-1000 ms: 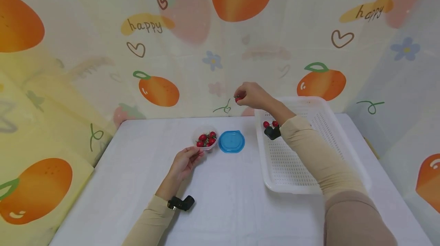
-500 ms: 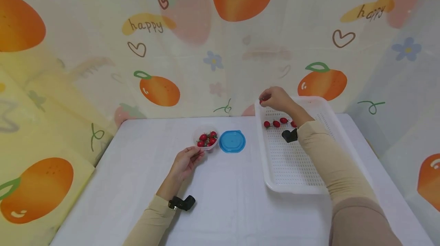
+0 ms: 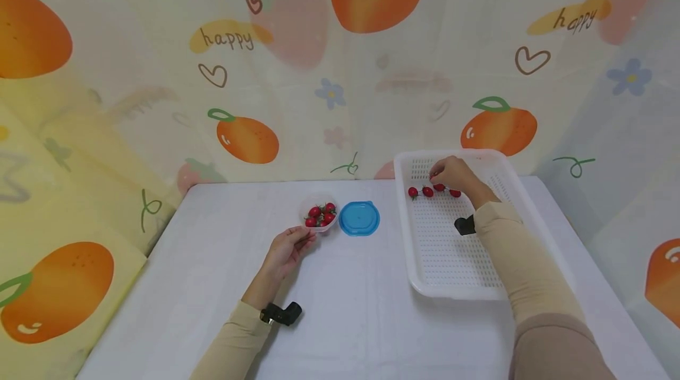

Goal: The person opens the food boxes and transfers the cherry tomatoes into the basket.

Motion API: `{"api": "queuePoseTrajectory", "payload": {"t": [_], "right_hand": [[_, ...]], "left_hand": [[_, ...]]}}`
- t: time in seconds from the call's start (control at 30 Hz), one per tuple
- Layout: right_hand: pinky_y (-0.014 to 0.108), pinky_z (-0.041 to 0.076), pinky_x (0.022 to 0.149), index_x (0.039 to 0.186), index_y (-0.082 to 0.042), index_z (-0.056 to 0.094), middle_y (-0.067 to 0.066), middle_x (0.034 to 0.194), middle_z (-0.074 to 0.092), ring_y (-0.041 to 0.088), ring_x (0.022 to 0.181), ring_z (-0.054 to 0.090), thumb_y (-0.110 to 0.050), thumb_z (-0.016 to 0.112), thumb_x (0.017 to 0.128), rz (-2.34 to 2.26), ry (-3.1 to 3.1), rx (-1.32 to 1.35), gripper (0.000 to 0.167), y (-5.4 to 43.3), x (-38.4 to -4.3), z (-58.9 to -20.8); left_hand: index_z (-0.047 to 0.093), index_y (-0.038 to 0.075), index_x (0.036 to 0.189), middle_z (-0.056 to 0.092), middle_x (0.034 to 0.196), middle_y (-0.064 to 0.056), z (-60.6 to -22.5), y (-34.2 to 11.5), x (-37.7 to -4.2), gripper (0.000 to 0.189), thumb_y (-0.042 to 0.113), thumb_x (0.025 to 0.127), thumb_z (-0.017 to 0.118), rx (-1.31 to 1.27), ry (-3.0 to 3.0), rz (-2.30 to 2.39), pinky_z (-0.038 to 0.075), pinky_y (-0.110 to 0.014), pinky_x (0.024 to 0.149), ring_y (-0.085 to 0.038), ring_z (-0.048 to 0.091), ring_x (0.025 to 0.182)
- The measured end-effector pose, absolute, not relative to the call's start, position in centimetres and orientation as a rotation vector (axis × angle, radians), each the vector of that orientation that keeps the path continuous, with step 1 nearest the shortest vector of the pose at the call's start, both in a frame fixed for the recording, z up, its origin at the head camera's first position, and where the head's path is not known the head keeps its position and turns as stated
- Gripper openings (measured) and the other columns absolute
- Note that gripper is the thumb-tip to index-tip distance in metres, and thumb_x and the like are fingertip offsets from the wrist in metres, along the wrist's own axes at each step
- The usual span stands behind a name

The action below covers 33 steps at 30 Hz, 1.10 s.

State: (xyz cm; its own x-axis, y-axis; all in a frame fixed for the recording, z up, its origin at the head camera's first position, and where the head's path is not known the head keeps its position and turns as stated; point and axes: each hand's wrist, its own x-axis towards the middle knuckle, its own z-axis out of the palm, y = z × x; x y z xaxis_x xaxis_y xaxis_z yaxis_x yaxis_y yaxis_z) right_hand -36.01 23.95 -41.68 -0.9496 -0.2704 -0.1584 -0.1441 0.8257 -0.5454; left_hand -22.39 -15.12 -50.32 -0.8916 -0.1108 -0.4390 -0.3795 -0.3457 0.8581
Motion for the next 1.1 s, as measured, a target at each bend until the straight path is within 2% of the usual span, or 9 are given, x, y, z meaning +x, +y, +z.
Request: {"api": "queuePoseTrajectory", "payload": {"t": [0.27, 0.5, 0.73, 0.97, 1.1], "right_hand": [[0.039, 0.057, 0.079, 0.106, 0.008, 0.066, 0.021, 0.098, 0.067, 0.029, 0.086, 0.058, -0.007, 0.063, 0.088, -0.725, 2.7, -0.293, 0.024, 24.8, -35.7, -44.1], [0.055, 0.05, 0.097, 0.109, 0.005, 0.068, 0.023, 0.108, 0.065, 0.034, 0.096, 0.056, -0.008, 0.066, 0.088, -0.695, 2.7, -0.215, 0.025, 24.7, -35.1, -45.4], [0.046, 0.055, 0.088, 0.108, 0.007, 0.067, 0.021, 0.1, 0.067, 0.029, 0.088, 0.058, -0.007, 0.066, 0.087, -0.666, 2.697, -0.238, 0.025, 25.0, -35.2, -46.1], [0.057, 0.046, 0.103, 0.115, 0.004, 0.066, 0.023, 0.113, 0.064, 0.034, 0.1, 0.056, -0.012, 0.067, 0.09, -0.727, 2.689, -0.185, 0.03, 24.6, -35.0, -45.7], [0.058, 0.046, 0.103, 0.12, 0.004, 0.062, 0.023, 0.114, 0.063, 0.035, 0.101, 0.056, -0.017, 0.063, 0.093, -0.732, 2.701, -0.194, 0.034, 24.5, -34.9, -44.9]], "left_hand": [[0.054, 0.0, 0.123, 0.07, 0.099, -0.006, -50.3, -15.1, -22.4, 0.031, 0.011, 0.096, 0.06, -0.652, 1.685, 2.352, 0.058, -0.023, 0.084, -0.012, 0.07, 0.089], [0.054, 0.0, 0.123, 0.069, 0.101, -0.006, -50.5, -15.1, -22.3, 0.031, 0.012, 0.095, 0.061, -0.64, 1.682, 2.351, 0.057, -0.024, 0.087, -0.012, 0.07, 0.09], [0.055, 0.002, 0.122, 0.07, 0.103, -0.007, -50.5, -15.1, -22.2, 0.029, 0.014, 0.095, 0.062, -0.656, 1.671, 2.354, 0.057, -0.024, 0.087, -0.013, 0.07, 0.091], [0.055, 0.002, 0.122, 0.069, 0.105, -0.007, -50.4, -15.1, -22.2, 0.029, 0.014, 0.096, 0.061, -0.656, 1.677, 2.363, 0.057, -0.025, 0.089, -0.014, 0.07, 0.093], [0.055, 0.002, 0.123, 0.069, 0.104, -0.007, -50.4, -15.1, -22.3, 0.03, 0.014, 0.096, 0.06, -0.661, 1.674, 2.365, 0.057, -0.026, 0.09, -0.015, 0.07, 0.094]]}}
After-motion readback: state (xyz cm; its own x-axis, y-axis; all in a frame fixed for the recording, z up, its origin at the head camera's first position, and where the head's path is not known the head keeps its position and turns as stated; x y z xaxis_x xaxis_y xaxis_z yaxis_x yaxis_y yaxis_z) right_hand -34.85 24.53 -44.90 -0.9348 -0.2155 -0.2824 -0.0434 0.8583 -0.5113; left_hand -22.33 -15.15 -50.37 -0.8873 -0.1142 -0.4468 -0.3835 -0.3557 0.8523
